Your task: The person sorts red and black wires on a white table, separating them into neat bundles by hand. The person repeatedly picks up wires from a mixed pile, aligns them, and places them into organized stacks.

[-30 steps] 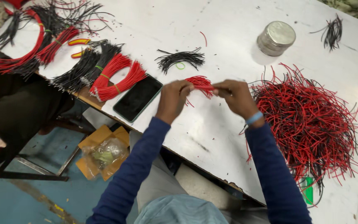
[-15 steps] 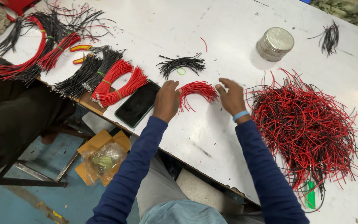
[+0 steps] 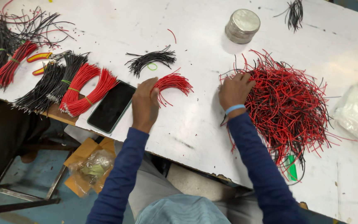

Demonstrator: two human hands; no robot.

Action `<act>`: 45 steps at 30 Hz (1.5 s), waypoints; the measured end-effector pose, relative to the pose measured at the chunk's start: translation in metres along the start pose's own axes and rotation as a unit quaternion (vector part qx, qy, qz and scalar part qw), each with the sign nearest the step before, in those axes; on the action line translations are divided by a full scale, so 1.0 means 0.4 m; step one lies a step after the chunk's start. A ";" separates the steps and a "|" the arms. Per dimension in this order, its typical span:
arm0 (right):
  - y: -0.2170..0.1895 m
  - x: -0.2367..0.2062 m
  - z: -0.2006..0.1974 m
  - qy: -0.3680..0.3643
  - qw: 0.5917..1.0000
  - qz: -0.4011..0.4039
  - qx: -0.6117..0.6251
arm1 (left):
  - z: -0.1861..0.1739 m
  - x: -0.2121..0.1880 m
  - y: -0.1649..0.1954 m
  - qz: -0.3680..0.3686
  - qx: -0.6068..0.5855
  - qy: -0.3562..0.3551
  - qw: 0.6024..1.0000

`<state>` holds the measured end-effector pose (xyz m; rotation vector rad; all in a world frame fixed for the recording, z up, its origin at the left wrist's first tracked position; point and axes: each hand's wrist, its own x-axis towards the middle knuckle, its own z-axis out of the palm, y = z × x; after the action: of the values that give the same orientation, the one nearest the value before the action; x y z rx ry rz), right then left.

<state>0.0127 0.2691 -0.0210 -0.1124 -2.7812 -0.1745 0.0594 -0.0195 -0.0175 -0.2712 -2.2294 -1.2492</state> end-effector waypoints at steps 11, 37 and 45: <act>0.156 -0.041 0.004 0.044 0.961 -0.073 0.262 | 0.194 -0.096 0.157 -0.010 -0.099 -0.179 0.979; 0.698 -0.133 -0.235 -0.010 0.914 0.174 0.367 | 0.372 -0.214 0.209 -0.081 -0.285 -0.146 0.944; 0.640 -0.074 -0.125 -0.080 0.980 -0.025 0.179 | 0.378 -0.213 0.180 -0.154 -0.338 -0.061 0.926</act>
<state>0.0827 0.5138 0.0425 0.0358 -2.9236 0.3371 0.1038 0.1537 -0.0752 -0.2635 -1.9047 -2.2146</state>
